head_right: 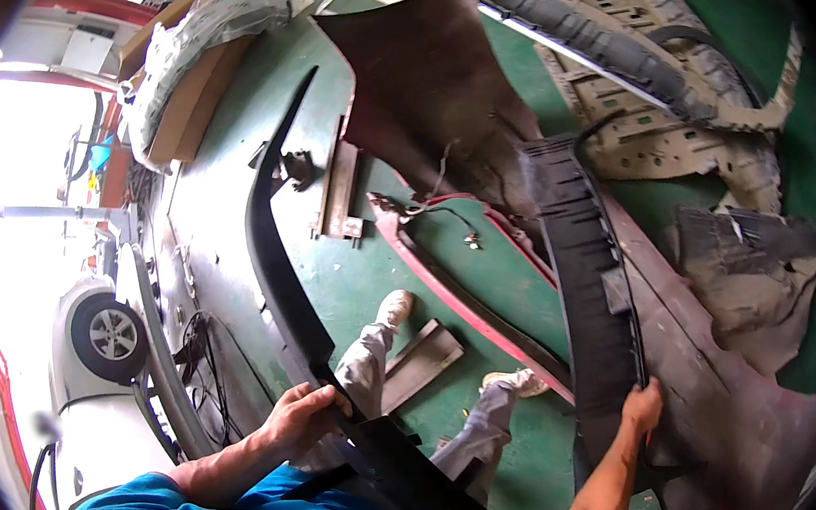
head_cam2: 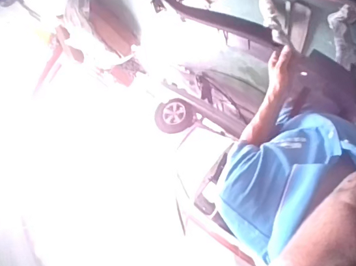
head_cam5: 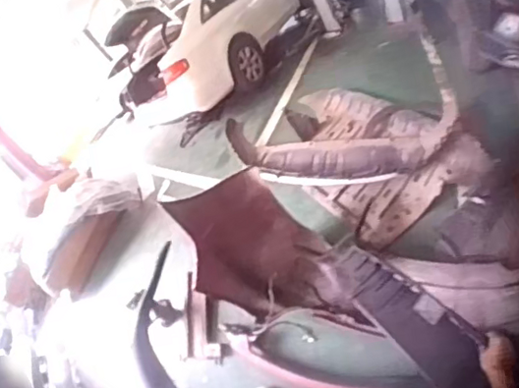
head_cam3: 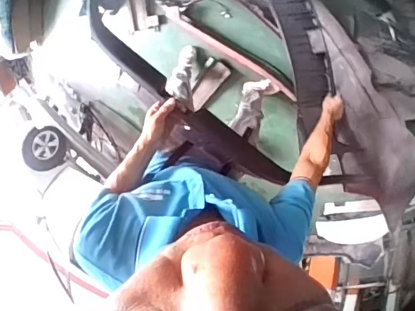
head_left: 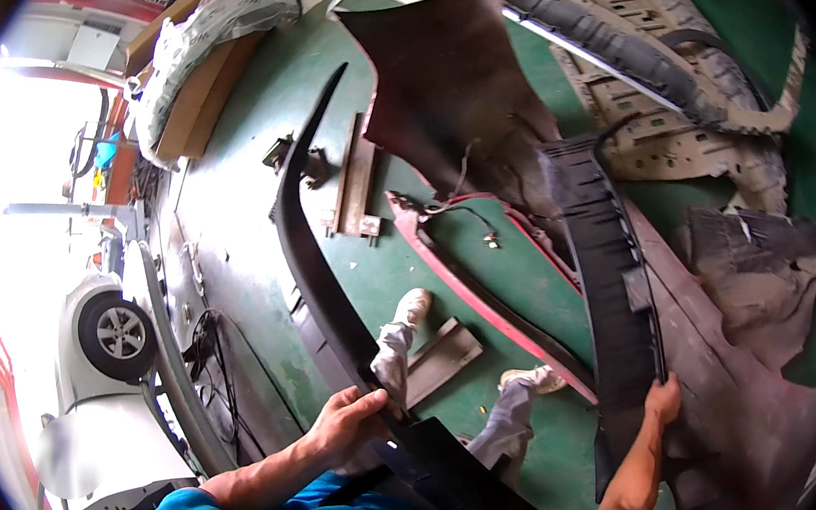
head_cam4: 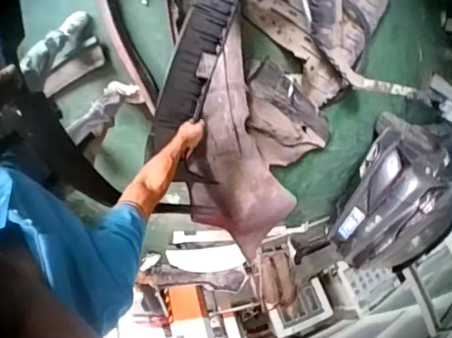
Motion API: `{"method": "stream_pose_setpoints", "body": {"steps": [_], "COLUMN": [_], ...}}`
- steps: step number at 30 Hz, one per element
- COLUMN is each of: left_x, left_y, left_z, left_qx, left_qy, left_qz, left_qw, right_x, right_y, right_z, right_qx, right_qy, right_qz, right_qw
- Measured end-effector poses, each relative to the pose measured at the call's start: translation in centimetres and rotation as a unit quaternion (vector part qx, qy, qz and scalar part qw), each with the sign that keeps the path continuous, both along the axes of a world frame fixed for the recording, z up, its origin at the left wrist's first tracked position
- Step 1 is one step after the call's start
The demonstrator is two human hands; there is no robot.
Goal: The person handles a black plastic car part, aligning and snapping it into place on a red car bumper. The person then picks up the red bumper and the black part and walks across the garage floor, placing them near a red car.
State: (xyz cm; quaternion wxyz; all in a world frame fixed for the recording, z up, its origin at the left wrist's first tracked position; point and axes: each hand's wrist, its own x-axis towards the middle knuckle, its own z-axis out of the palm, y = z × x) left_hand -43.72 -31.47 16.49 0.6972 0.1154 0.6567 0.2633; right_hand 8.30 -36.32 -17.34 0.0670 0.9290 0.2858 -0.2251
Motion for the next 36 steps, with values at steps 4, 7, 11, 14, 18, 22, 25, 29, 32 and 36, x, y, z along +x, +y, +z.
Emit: {"method": "stream_pose_setpoints", "body": {"steps": [4,7,11,14,18,22,25,29,32,36], "left_x": [-7.8,-13.6,-20.2,-26.0,-33.6,-38.7,-40.9,-44.5,-47.1,-50.9], "left_y": [3.4,3.1,7.8,13.5,21.0,28.6,32.9,37.6,40.4,42.9], "left_z": [-4.0,-7.5,-12.1,-17.8,-25.8,-31.2,-34.4,-39.2,-41.8,-46.6], "left_qx": [-0.045,-0.074,-0.062,-0.029,0.025,0.045,0.047,0.068,0.053,0.056], "left_qy": [-0.015,-0.055,-0.055,-0.041,0.001,0.04,0.091,0.137,0.212,0.228], "left_qz": [-0.028,0.042,0.059,0.04,0.037,0.037,0.034,0.02,-0.014,-0.043], "left_qw": [0.998,0.995,0.995,0.998,0.999,0.998,0.994,0.988,0.976,0.971], "right_x": [-4.2,-13.6,-30.0,-39.5,-48.8,-54.9,-60.0,-66.7,-70.8,-75.0], "right_y": [-0.9,2.5,8.1,11.0,16.2,17.7,20.5,21.1,20.8,22.2], "right_z": [-0.2,6.7,14.6,13.8,13.1,8.1,4.7,-2.5,-8.4,-11.8], "right_qx": [0.046,0.075,-0.117,-0.115,-0.064,-0.017,-0.039,0.014,0.164,0.245], "right_qy": [0.028,0.365,0.524,0.602,0.616,0.466,0.458,0.368,0.342,0.303], "right_qz": [0.071,0.096,0.146,0.144,0.221,0.3,0.299,0.343,0.338,0.3], "right_qw": [0.996,0.923,0.831,0.777,0.754,0.832,0.837,0.864,0.861,0.871]}}
